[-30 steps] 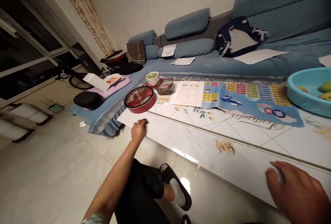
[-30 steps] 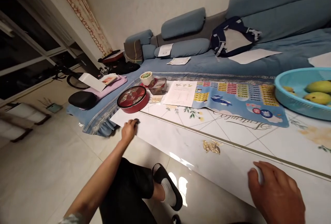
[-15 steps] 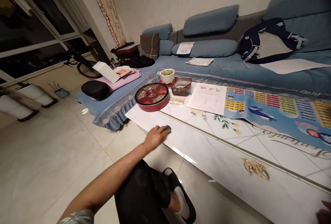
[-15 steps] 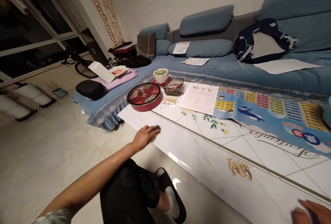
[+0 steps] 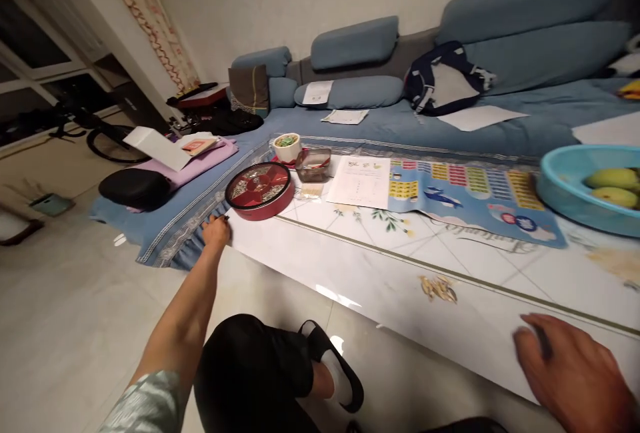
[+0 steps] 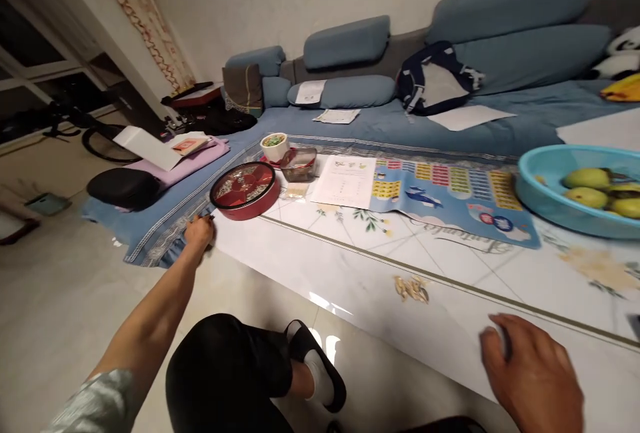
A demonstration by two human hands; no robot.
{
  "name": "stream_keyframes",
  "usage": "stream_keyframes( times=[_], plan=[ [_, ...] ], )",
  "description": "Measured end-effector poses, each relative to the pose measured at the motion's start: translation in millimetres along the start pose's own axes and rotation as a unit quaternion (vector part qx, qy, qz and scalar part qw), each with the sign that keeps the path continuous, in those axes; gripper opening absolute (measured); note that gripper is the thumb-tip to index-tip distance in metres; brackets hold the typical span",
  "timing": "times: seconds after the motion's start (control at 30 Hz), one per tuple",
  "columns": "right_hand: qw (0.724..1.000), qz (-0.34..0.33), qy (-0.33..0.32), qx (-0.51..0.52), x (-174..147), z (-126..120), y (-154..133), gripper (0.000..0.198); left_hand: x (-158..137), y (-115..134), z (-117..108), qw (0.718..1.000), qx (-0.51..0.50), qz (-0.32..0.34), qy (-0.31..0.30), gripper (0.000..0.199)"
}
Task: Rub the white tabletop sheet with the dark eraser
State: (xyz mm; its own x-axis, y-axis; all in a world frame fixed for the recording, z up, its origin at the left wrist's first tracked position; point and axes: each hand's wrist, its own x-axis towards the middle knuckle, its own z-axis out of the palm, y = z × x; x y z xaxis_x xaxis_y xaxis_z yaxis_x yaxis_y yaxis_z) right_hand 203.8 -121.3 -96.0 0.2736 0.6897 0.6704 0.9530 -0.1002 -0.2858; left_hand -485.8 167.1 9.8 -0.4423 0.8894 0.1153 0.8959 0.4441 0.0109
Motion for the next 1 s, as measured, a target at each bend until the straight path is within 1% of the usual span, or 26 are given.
stream_keyframes(
  times=[0.07,0.1,0.2,0.27,0.33,0.4,0.5,0.57,0.6,0.67,0.7,0.77,0.83,0.9,0.93,1.0],
  plan=[
    [0.999,-0.026,-0.023,-0.017,0.2,-9.3,-1.9,0.033,-15.8,7.7,0.6,1.000,0.015,0.002,-0.002,0.048],
    [0.999,-0.029,-0.030,-0.025,0.1,-13.0,-3.8,0.033,-24.8,11.9,1.1,1.000,0.024,0.006,-0.004,0.049],
    [0.999,-0.004,-0.044,-0.032,-0.9,-18.0,-9.5,0.031,-60.1,31.6,2.6,0.998,0.048,0.032,-0.012,0.048],
    [0.998,0.008,-0.053,-0.030,-2.0,-17.0,-10.7,0.030,-96.1,55.2,3.7,0.995,0.052,0.081,-0.017,0.045],
    [0.998,0.016,-0.057,-0.031,-3.3,-14.9,-9.4,0.029,-144.9,89.7,5.1,0.987,0.025,0.161,-0.014,0.041],
    [0.998,0.016,-0.059,-0.032,-4.2,-13.4,-7.4,0.027,-204.0,133.4,7.1,0.970,-0.042,0.241,0.000,0.038],
    [0.998,0.014,-0.061,-0.026,-4.1,-14.0,-6.6,0.024,-293.5,205.5,9.6,0.936,-0.147,0.319,0.007,0.033],
    [0.998,0.017,-0.062,-0.018,-3.2,-16.2,-8.3,0.024,-338.1,247.8,8.8,0.907,-0.197,0.372,-0.011,0.030],
    [0.998,0.020,-0.061,-0.014,-2.8,-17.6,-9.6,0.024,-352.5,264.3,7.3,0.892,-0.218,0.395,-0.026,0.029],
    [0.998,0.025,-0.058,-0.005,-2.1,-20.5,-12.2,0.023,-364.2,284.2,2.1,0.860,-0.268,0.429,-0.065,0.025],
    [0.998,0.027,-0.057,0.000,-1.8,-21.9,-13.3,0.023,-362.3,286.9,-1.2,0.846,-0.294,0.437,-0.083,0.023],
    [0.998,0.034,-0.056,0.009,-1.5,-24.2,-15.1,0.022,-348.6,279.6,-8.0,0.825,-0.324,0.449,-0.111,0.021],
    [0.997,0.043,-0.059,0.018,-0.9,-26.0,-16.6,0.022,-331.2,264.0,-14.0,0.813,-0.304,0.476,-0.140,0.021],
    [0.996,0.050,-0.062,0.024,-0.2,-27.4,-17.9,0.023,-320.3,254.1,-17.8,0.802,-0.259,0.513,-0.166,0.022],
    [0.996,0.054,-0.064,0.026,0.1,-27.9,-18.4,0.024,-319.1,254.6,-18.6,0.795,-0.242,0.529,-0.174,0.023],
    [0.996,0.060,-0.066,0.028,0.3,-28.8,-19.0,0.024,-324.0,268.6,-17.9,0.785,-0.225,0.551,-0.170,0.023]
  ],
)
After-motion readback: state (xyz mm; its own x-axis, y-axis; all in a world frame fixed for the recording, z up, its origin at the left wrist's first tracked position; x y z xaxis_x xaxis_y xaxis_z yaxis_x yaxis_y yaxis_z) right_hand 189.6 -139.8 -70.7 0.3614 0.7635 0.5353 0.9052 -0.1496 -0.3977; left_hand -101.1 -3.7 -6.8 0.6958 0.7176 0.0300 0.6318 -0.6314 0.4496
